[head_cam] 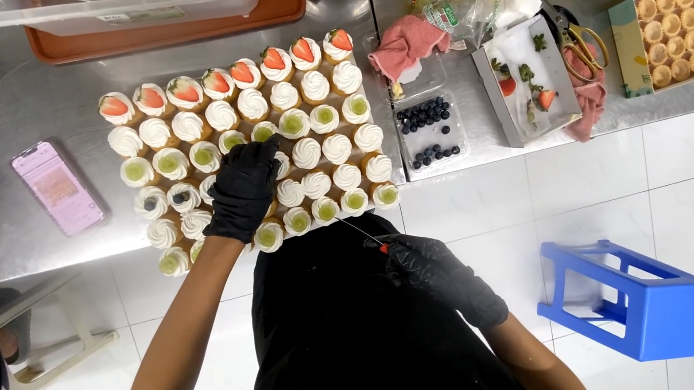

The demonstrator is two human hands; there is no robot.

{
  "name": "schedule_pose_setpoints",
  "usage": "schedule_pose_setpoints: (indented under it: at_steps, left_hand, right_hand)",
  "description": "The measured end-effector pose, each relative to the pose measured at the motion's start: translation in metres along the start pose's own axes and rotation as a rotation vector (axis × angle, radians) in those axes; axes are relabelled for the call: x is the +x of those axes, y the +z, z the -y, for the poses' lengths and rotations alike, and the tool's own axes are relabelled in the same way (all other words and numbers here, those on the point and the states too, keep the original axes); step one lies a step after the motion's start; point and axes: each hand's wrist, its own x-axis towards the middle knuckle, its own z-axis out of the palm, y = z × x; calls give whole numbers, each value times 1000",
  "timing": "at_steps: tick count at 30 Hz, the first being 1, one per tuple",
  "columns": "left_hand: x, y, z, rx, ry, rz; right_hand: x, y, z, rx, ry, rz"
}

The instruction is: Decorating frosted tarts with sliced grapes and blueberries on a workbench.

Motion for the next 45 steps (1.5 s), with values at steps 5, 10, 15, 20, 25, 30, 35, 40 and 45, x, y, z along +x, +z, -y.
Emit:
schedule_pose_setpoints:
  at_steps: [5, 10, 15, 20, 25, 30, 35, 40, 45]
  left_hand:
    - [-2, 29, 6, 143, 11, -7]
    - [31, -26, -17, 179, -32, -126]
    - [61, -35, -47, 101, 31, -124]
    - [90, -11, -89, -225, 119, -113]
    - [132, -10, -124, -378, 74, -39]
    - [167, 25, -150, -437, 46, 14]
    - [195, 64, -184, -817, -125, 284]
    - [168, 166, -197, -357, 167, 293]
    - [173, 160, -224, -110, 190, 324]
  right_hand:
    - [2, 3, -11, -58, 110, -87]
    - [5, -4, -12, -143, 149, -128]
    - [10, -17, -18, -360, 146, -115]
    - [5, -29, -16, -471, 58, -10]
    - [5, -51, -33, -295, 104, -67]
    - [-5, -85, -40, -86, 145, -189]
    - [-5, -105, -29, -249, 195, -147]
    - [4, -139, -58, 166, 200, -207]
    - [17, -152, -68, 262, 119, -192]
